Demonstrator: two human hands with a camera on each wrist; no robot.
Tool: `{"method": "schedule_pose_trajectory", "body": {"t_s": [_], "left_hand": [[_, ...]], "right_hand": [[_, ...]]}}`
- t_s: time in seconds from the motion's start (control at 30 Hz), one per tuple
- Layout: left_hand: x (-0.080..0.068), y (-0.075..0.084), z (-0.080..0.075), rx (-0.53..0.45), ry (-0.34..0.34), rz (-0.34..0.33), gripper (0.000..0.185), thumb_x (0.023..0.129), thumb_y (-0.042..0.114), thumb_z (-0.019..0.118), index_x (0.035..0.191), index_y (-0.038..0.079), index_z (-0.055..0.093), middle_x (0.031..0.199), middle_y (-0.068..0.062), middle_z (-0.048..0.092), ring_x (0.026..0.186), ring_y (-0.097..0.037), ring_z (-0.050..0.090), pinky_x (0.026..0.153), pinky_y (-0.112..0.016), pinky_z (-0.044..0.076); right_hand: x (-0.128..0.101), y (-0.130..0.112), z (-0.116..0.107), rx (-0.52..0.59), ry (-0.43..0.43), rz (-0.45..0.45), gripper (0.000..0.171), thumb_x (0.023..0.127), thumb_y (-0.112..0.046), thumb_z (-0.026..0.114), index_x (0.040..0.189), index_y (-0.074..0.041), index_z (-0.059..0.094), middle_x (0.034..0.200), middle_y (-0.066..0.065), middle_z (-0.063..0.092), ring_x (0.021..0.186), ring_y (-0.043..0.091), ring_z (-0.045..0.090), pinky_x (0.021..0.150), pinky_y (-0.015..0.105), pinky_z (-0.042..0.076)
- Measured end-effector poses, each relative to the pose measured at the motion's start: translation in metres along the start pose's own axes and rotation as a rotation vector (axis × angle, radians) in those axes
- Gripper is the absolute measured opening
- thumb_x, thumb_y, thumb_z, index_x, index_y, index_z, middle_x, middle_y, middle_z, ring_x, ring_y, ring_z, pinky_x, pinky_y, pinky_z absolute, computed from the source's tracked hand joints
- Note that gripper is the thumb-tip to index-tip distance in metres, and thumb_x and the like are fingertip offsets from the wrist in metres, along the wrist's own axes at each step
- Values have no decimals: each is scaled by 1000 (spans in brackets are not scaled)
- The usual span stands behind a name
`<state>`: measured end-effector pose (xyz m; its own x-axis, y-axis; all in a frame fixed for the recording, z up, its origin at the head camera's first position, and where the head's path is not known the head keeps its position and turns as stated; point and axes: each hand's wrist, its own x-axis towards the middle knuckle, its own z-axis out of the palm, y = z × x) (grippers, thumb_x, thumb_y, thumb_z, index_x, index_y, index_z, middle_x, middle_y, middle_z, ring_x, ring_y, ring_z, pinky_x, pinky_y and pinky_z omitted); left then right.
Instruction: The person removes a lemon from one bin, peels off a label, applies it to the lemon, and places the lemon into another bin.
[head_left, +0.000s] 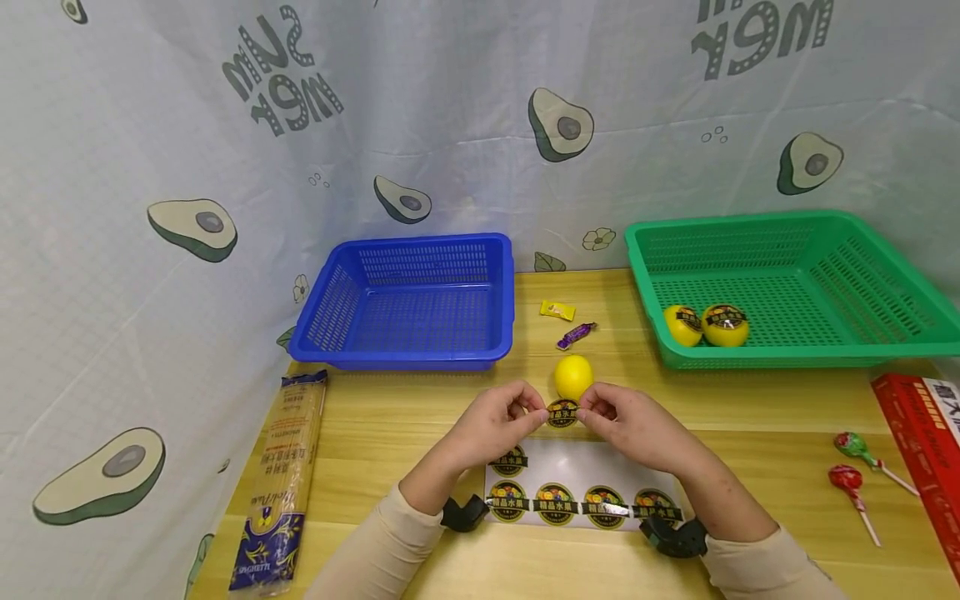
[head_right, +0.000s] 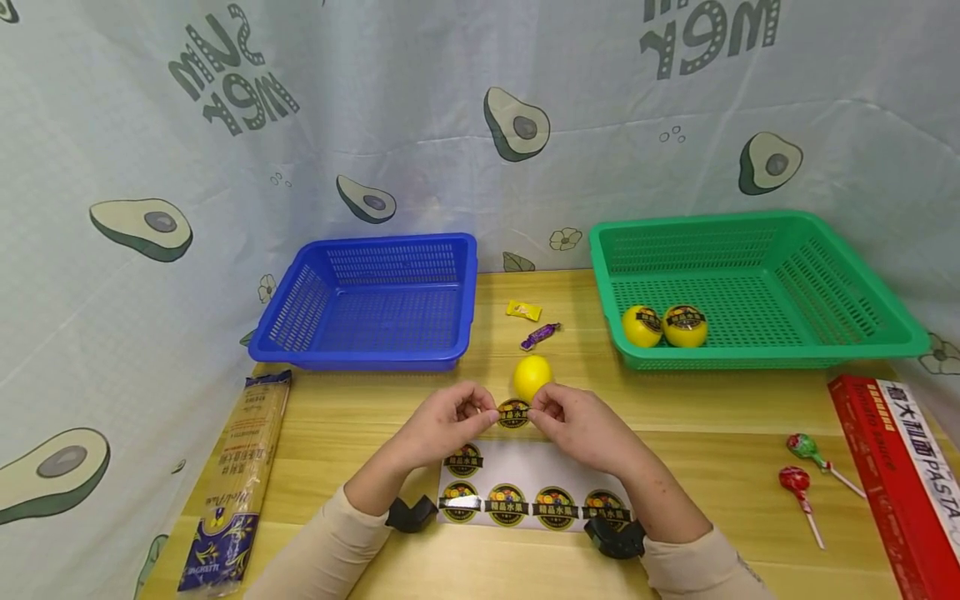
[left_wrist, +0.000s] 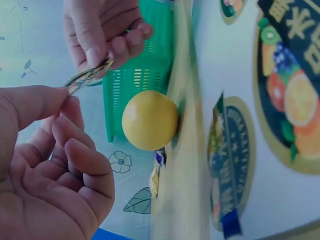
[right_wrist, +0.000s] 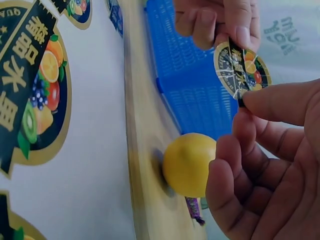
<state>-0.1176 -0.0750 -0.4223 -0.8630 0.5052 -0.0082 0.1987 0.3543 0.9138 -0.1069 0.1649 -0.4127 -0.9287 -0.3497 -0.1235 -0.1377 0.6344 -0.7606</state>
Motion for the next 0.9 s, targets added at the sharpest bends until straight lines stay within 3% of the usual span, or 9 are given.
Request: {"method": "schedule_pose_trajectory", "body": {"t_s": [0.27,0.47,0.67,0.9], "left_hand": [[7,-3,11,-15,85,-3,6,98,14,67,102,10,66,91,-5,69,70,-4,56,60,-18,47],[25,0,16,-51,211,-17,10,99,18,67,105,9,69,96,-7,70,79,-8,59,70,-21,50],[52,8,28,-128,314,-67,15,97,16,67,107,6,71,97,-8,71,81,-5,59,74,-18,50],[68,4,32,-286,379,-74,15,95,8,67,106,-2,67,85,-7,64,72,-8,54,65,-17,44]], "right_hand": [[-1,3,-5,40,9,10,20,102,-27,63,100,-7,65,82,2,58,70,15,50,58,25,41],[10,1,-13,76,80,40,25,105,-29,58,104,-5,65,96,11,65,83,22,54,68,28,44],[25,-1,-22,69,191,144,32,106,-35,53,107,-5,65,112,15,66,98,28,55,77,33,42],[34,10,-24,101,214,194,36,105,-35,53,104,0,64,92,8,58,85,24,49,73,32,39]]}}
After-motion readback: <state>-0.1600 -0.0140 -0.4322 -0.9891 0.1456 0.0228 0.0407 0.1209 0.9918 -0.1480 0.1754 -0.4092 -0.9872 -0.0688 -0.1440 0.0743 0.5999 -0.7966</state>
